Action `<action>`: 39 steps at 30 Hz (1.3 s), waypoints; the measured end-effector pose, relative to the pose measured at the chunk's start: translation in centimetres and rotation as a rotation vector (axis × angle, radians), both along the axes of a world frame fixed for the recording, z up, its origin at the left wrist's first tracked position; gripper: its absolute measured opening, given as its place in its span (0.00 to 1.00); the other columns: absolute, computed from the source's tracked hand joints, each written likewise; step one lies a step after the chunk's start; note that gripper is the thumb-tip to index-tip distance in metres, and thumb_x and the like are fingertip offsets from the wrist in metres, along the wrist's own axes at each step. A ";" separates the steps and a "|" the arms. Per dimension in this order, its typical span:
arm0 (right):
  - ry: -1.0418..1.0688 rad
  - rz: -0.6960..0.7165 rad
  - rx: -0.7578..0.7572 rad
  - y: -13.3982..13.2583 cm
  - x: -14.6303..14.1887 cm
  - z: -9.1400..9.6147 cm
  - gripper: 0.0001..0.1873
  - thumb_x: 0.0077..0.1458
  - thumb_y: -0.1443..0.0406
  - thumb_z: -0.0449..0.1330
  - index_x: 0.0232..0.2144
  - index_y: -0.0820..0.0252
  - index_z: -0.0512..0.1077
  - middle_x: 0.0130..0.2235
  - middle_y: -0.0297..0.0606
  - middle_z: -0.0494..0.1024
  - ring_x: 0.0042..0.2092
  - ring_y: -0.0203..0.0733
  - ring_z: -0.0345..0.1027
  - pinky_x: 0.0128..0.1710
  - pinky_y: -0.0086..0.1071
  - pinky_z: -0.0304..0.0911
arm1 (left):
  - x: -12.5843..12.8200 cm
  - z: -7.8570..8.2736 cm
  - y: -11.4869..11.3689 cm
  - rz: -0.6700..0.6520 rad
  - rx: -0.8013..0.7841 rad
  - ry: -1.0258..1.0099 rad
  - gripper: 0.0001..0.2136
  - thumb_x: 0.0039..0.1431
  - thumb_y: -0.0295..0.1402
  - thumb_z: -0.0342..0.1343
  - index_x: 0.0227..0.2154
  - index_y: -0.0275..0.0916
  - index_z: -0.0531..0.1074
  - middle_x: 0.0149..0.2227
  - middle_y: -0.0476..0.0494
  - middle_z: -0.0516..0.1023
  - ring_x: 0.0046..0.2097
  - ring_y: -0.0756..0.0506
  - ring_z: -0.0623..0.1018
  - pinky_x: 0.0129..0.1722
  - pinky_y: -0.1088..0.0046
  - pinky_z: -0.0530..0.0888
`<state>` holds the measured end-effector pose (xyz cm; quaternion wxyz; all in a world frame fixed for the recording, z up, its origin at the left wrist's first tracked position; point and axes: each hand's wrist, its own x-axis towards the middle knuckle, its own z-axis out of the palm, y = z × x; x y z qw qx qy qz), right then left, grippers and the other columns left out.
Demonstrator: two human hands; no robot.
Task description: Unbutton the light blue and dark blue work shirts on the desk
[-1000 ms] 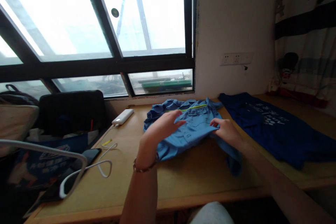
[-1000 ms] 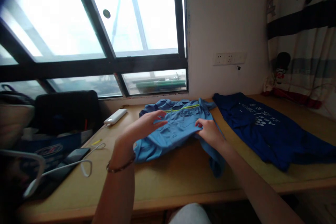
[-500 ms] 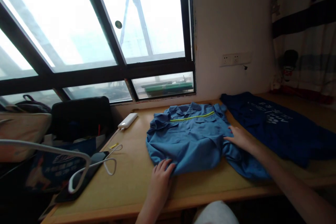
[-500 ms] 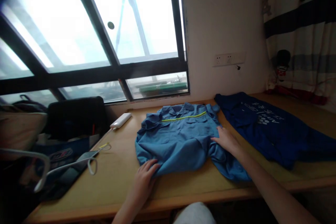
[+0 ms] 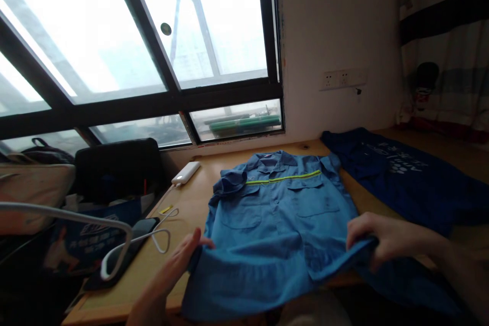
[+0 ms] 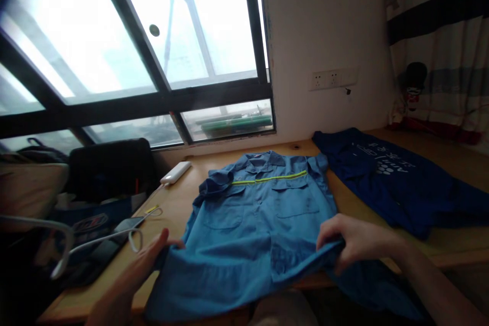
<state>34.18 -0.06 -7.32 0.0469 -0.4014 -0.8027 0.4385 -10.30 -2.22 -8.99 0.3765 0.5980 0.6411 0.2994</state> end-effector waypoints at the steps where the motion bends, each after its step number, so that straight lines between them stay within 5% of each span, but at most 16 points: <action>1: 0.005 0.092 -0.164 -0.2 0.0 0.8 0.21 0.34 0.59 0.65 0.35 0.59 0.74 0.32 0.36 0.74 0.34 0.40 0.68 0.32 0.26 0.61 | -0.1 0.6 -0.6 -0.165 -0.118 -0.015 0.31 0.51 0.57 0.32 0.26 0.37 0.74 0.24 0.45 0.72 0.28 0.47 0.70 0.29 0.74 0.67; 4: 0.117 0.206 -0.437 1.0 -1.4 1.4 0.26 0.39 0.56 0.62 0.42 0.61 0.70 0.33 0.39 0.75 0.34 0.39 0.69 0.33 0.28 0.63 | 1.2 1.8 -0.5 -0.515 -0.304 -0.080 0.28 0.53 0.53 0.34 0.36 0.37 0.72 0.28 0.43 0.75 0.29 0.47 0.73 0.33 0.72 0.68; 6: 0.214 0.093 -0.273 3.8 -3.9 0.1 0.21 0.45 0.58 0.58 0.42 0.62 0.69 0.34 0.39 0.75 0.36 0.39 0.69 0.35 0.29 0.62 | 3.3 1.6 1.6 -0.525 -0.226 -0.008 0.22 0.53 0.48 0.41 0.36 0.36 0.71 0.30 0.43 0.75 0.30 0.47 0.73 0.32 0.74 0.67; 11: 0.202 -0.467 0.485 13.5 -12.2 -6.7 0.13 0.50 0.69 0.50 0.34 0.65 0.73 0.35 0.41 0.76 0.38 0.40 0.68 0.39 0.31 0.61 | 10.7 -2.2 11.7 -0.272 0.170 0.169 0.11 0.51 0.35 0.48 0.20 0.36 0.69 0.19 0.46 0.69 0.22 0.49 0.68 0.25 0.76 0.63; 14: 0.183 -0.576 0.586 17.4 -15.0 -10.0 0.17 0.49 0.74 0.46 0.37 0.67 0.72 0.41 0.45 0.74 0.44 0.42 0.65 0.46 0.34 0.56 | 14.2 -4.9 16.9 -0.089 0.283 0.113 0.06 0.48 0.30 0.51 0.20 0.36 0.68 0.19 0.46 0.68 0.26 0.48 0.69 0.28 0.76 0.62; 18: 0.180 -0.631 0.642 19.9 -15.4 -12.3 0.21 0.47 0.76 0.46 0.41 0.63 0.71 0.44 0.42 0.72 0.47 0.41 0.63 0.49 0.34 0.55 | 15.8 -7.9 20.5 0.052 0.289 0.040 0.05 0.45 0.31 0.55 0.25 0.34 0.70 0.23 0.46 0.69 0.31 0.48 0.69 0.30 0.76 0.61; 25: 0.242 -0.648 0.691 21.2 -15.1 -13.6 0.20 0.50 0.73 0.45 0.42 0.60 0.70 0.43 0.37 0.73 0.45 0.39 0.64 0.47 0.33 0.57 | 15.1 -10.6 22.9 0.014 0.242 -0.268 0.05 0.40 0.28 0.60 0.24 0.36 0.72 0.26 0.46 0.72 0.31 0.48 0.69 0.29 0.77 0.63; 33: 0.345 -0.581 0.812 20.6 -16.1 -13.1 0.23 0.51 0.73 0.43 0.47 0.58 0.66 0.45 0.36 0.71 0.46 0.38 0.61 0.47 0.32 0.54 | 14.3 -10.2 22.8 -0.095 -0.066 -0.940 0.06 0.43 0.23 0.57 0.27 0.32 0.67 0.24 0.48 0.69 0.24 0.54 0.70 0.26 0.80 0.67; 39: 0.127 -0.506 0.795 20.8 -16.0 -13.1 0.25 0.50 0.75 0.44 0.48 0.55 0.65 0.40 0.39 0.69 0.40 0.39 0.60 0.43 0.32 0.50 | 13.6 -10.0 22.8 -0.269 -0.202 -1.030 0.04 0.44 0.20 0.55 0.25 0.31 0.66 0.23 0.48 0.68 0.25 0.54 0.71 0.28 0.79 0.69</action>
